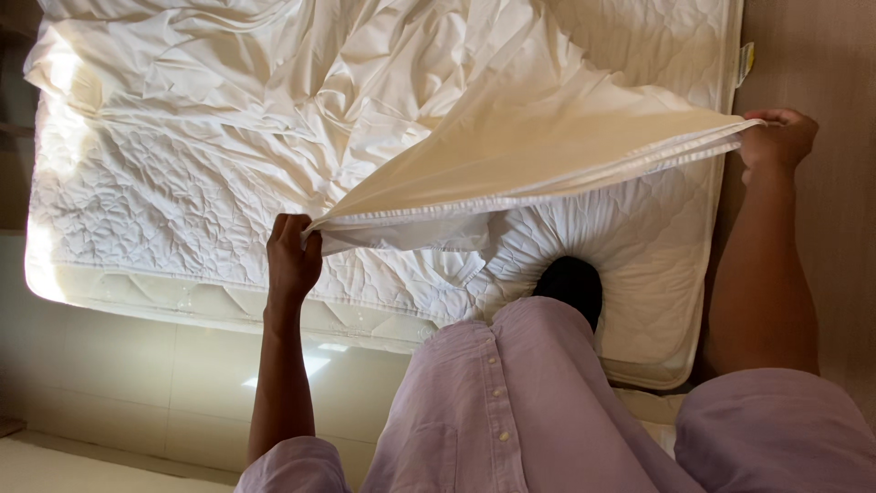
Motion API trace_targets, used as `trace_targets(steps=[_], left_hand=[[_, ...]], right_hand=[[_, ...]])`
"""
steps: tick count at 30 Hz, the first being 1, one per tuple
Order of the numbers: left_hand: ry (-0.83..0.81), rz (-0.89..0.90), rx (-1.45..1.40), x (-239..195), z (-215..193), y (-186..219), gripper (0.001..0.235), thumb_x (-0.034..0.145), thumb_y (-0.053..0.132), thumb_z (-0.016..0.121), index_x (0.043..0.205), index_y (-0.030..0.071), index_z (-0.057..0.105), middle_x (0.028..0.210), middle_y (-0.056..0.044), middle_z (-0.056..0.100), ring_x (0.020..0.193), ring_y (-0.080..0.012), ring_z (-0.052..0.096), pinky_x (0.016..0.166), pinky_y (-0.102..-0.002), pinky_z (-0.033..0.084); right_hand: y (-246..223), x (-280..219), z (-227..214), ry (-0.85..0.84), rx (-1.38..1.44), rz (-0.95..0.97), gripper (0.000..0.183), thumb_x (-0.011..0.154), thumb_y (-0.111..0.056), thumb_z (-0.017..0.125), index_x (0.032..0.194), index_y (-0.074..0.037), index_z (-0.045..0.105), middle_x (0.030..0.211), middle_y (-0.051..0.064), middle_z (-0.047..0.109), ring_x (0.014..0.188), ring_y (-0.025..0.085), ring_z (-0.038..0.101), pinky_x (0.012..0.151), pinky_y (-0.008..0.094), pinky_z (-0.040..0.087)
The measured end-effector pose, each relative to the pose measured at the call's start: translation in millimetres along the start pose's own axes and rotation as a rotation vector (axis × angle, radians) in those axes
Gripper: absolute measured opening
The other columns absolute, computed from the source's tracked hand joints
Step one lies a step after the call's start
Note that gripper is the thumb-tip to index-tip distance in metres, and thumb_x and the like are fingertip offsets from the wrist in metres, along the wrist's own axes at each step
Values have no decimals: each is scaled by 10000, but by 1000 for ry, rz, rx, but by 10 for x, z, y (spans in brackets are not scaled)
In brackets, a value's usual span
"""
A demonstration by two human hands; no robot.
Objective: The person folds a white bed sheet on top of a mattress by hand, aligning the corners and smoothing out the fabric into a long rectangular shape before folding it over itself.
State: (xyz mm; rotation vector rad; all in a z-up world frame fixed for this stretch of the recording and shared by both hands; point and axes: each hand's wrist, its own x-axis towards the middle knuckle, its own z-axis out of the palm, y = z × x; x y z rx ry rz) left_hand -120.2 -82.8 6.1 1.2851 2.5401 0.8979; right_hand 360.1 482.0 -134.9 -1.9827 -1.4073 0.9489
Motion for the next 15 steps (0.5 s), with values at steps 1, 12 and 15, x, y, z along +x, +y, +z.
trace_targets(steps=[1, 12, 15], left_hand=[[5, -6, 2, 25, -5, 58, 145, 890, -25, 555, 1027, -9, 600, 999, -174, 566, 802, -355, 582, 707, -454, 458], [-188, -188, -190, 288, -63, 564, 153, 923, 136, 608, 937, 122, 456, 775, -8, 621, 661, -227, 554, 618, -377, 424], [-237, 26, -356, 330, 36, 452, 230, 833, -127, 534, 846, 97, 585, 834, 0, 639, 782, -118, 558, 715, -277, 434]], right_hand=[[96, 82, 29, -7, -1, -4, 340, 710, 68, 738, 812, -256, 749, 1002, -9, 780, 887, 71, 781, 619, 234, 644], [-101, 52, 94, -462, 302, -260, 338, 1008, 46, 465, 941, -286, 470, 1181, 91, 803, 1062, 193, 788, 689, 342, 562], [-187, 110, 48, -645, 464, -217, 372, 958, 122, 559, 958, -244, 495, 1261, 143, 765, 1178, 242, 784, 871, 378, 666]])
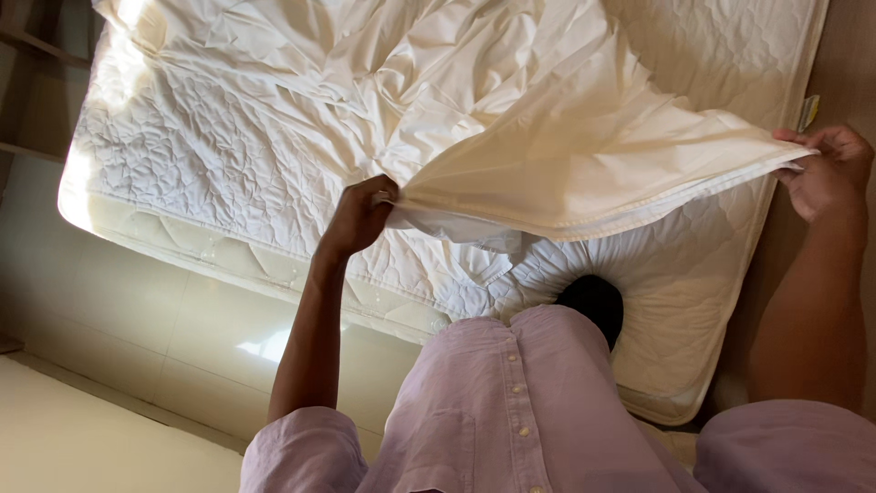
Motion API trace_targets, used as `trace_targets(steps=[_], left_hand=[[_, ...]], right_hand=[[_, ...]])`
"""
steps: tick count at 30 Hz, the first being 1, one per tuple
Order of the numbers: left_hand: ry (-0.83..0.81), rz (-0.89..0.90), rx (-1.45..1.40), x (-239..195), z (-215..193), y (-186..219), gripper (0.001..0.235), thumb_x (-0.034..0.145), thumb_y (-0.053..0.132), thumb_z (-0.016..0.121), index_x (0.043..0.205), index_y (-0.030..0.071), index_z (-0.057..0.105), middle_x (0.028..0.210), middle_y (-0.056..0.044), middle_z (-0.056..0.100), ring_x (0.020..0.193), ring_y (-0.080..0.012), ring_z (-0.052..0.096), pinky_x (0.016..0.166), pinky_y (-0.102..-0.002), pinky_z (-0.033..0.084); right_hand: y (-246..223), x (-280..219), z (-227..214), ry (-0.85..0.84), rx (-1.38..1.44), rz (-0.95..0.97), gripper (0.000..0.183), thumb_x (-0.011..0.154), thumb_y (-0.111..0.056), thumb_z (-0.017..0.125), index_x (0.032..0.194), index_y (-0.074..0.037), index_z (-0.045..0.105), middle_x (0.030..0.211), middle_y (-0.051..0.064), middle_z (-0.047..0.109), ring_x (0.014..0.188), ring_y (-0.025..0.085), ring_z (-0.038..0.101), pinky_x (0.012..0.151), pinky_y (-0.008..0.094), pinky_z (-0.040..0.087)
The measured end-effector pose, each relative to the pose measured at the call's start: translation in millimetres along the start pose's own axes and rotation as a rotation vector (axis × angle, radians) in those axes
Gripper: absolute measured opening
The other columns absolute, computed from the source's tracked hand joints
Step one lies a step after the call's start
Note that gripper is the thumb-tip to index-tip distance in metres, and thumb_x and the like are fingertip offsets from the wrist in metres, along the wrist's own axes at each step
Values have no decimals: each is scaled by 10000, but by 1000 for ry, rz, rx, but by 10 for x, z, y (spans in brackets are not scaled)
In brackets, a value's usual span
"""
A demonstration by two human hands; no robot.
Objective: The person folds a white bed sheet on top of a mattress by hand, aligning the corners and smoothing out the fabric into a long rectangular shape before folding it over itself.
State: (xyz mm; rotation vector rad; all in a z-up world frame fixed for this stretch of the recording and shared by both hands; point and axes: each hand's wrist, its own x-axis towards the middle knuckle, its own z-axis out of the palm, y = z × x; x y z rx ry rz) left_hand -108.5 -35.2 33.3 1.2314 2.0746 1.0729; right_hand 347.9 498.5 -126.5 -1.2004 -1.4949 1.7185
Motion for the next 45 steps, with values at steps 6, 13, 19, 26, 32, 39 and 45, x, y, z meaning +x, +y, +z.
trace_targets(steps=[6, 13, 19, 26, 32, 39, 45], left_hand=[[-50, 177, -30, 158, 287, -171, 453, 661, -155, 453, 869, 101, 764, 947, -53, 712, 850, -225, 691, 784, -329, 534], [-86, 76, -190, 535, 830, 377, 243, 854, -46, 644, 1014, 95, 761, 989, -159, 776, 1040, -389, 728, 983, -499, 523], [-252, 49, -121, 693, 980, 747, 378, 832, 62, 676, 1148, 231, 555, 1001, -139, 758, 1044, -444, 697, 950, -527, 496], [203, 119, -105, 674, 1071, 690, 282, 861, 65, 785, 982, 108, 534, 1098, -157, 688, 911, -398, 740, 814, -475, 570], [278, 170, -43, 433, 1333, 732, 117, 856, 106, 725, 971, 124, 726, 1189, -180, 638, 932, -432, 723, 817, -513, 584], [361, 131, -9, 428, 1632, 607, 200, 889, 288, 813, 913, 116, 714, 862, -83, 530, 724, -334, 654, 668, -376, 536], [400, 222, -154, 442, 1605, 725, 94, 929, 189, 776, 923, 102, 740, 973, -91, 627, 854, -337, 691, 739, -360, 549]], right_hand=[[-428, -161, 759, -341, -509, -172, 271, 898, 113, 508, 765, -64, 663, 1109, 85, 744, 1062, 149, 685, 981, 298, 564], [-552, -972, 2385, -444, -538, -300, 116, 817, -200, 579, 810, -155, 686, 669, 44, 564, 668, 154, 508, 653, 318, 440], [-1025, -1729, 3108, -641, -516, -471, 344, 813, -199, 857, 1081, -11, 754, 824, 261, 719, 755, 384, 721, 678, 445, 516], [-930, -1672, 2968, -707, -382, -257, 204, 1017, -246, 659, 980, -81, 773, 813, 93, 734, 881, 114, 595, 821, 391, 505], [-615, -1554, 2907, -688, -289, -169, 285, 1071, -269, 614, 872, -103, 732, 720, -13, 583, 779, 91, 503, 751, 300, 451], [-903, -1744, 3048, -630, -204, -143, 286, 1074, -242, 614, 833, -111, 693, 712, -59, 524, 749, 57, 471, 729, 242, 411], [-1182, -1812, 3150, -570, -183, -168, 233, 1011, -243, 706, 826, -102, 713, 685, -37, 550, 736, 66, 509, 709, 266, 449]])
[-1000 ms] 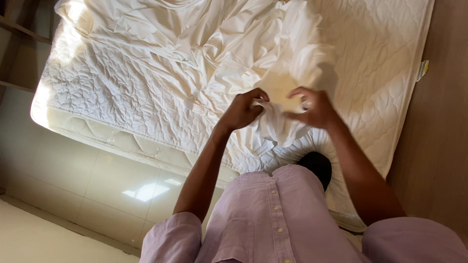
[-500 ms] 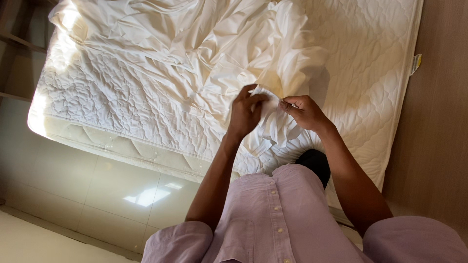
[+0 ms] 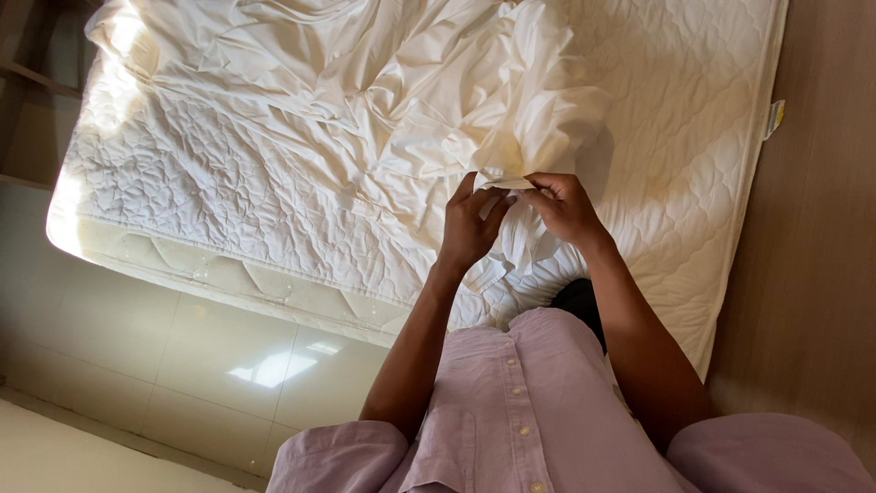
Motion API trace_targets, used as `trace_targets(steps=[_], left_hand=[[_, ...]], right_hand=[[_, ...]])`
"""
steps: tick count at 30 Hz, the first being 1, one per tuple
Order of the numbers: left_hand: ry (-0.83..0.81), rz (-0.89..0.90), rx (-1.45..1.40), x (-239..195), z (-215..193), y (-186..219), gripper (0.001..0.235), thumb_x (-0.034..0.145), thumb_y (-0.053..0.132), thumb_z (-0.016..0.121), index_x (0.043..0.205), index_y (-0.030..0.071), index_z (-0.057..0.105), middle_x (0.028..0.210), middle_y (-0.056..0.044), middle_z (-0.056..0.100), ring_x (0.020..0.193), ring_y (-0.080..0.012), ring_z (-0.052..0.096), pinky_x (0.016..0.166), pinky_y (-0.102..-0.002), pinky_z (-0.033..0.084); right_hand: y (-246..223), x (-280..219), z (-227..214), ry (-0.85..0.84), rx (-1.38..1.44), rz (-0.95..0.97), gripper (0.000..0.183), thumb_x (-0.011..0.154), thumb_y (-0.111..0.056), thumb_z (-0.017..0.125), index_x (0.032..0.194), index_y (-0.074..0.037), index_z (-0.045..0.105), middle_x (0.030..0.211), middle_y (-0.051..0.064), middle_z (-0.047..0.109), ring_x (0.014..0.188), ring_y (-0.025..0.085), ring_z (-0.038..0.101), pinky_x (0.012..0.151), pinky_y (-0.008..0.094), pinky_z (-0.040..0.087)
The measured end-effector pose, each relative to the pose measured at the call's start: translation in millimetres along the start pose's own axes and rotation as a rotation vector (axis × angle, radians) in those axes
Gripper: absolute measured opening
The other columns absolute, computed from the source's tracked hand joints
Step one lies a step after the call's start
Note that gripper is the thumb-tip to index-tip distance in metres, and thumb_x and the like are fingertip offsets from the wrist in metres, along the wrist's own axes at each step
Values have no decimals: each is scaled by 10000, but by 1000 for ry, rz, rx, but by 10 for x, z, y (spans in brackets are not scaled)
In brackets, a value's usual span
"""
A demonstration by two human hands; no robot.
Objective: The person folds a white bed sheet on top of a mattress by hand, aligning the corners and smoothing out the fabric into a long rectangular shape before folding it over itself.
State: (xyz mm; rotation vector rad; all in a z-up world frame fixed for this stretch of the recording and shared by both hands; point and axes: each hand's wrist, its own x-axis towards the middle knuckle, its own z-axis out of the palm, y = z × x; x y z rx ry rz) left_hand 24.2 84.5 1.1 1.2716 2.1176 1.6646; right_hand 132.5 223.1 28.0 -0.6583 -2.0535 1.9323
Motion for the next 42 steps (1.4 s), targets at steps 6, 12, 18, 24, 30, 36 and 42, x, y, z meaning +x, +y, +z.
trace_targets(steps=[6, 12, 18, 24, 30, 36, 42], left_hand=[[-190, 5, -84, 63, -236, 82, 141, 963, 220, 732, 945, 94, 671, 1011, -139, 605, 923, -418, 645, 804, -452, 504], [-191, -64, -190, 35, -310, -32, 112, 988, 136, 678, 957, 85, 584, 1007, -147, 619, 945, -379, 641, 858, -437, 477], [-137, -94, -189, 29, -336, 3, 104, 976, 111, 687, 948, 77, 593, 937, -144, 602, 925, -393, 623, 878, -450, 479], [-119, -144, -157, 34, -333, 5, 97, 954, 139, 734, 964, 114, 641, 860, -84, 593, 782, -241, 560, 765, -388, 457], [-116, -211, -103, 113, -385, 174, 179, 997, -18, 576, 1080, 111, 668, 814, -133, 671, 727, -296, 649, 730, -409, 519], [-231, -237, 118, 147, -348, 244, 296, 992, -9, 570, 1224, 139, 460, 823, -170, 693, 792, -435, 718, 738, -503, 543], [-273, -66, 167, 176, -314, 144, 282, 960, -44, 593, 1176, 138, 600, 903, -167, 751, 872, -408, 725, 776, -478, 589]], right_hand=[[531, 105, -116, 28, 71, 80, 359, 1060, -339, 621, 755, -152, 652, 687, -64, 494, 712, 69, 478, 722, 244, 427], [-168, 52, -125, 51, 43, 31, 121, 969, -134, 684, 887, -65, 739, 618, -68, 487, 677, 33, 426, 630, 210, 355], [192, 60, -105, 201, 3, -80, 221, 851, -60, 786, 998, -90, 624, 585, -13, 458, 600, 71, 427, 605, 241, 359], [61, -70, 118, 129, -101, -126, 188, 853, -137, 842, 1022, -88, 778, 534, -8, 384, 529, 51, 335, 576, 222, 341], [-21, -53, 90, 105, -130, -218, 78, 915, -138, 813, 977, -92, 800, 532, -2, 416, 594, 40, 381, 601, 252, 344], [-137, -36, 74, 98, -247, -268, 57, 904, -135, 832, 950, -114, 806, 555, 63, 515, 621, 85, 504, 646, 291, 400], [-239, -3, 32, 86, -354, -276, 54, 896, -121, 826, 940, -101, 803, 522, 74, 463, 571, 171, 506, 645, 343, 428]])
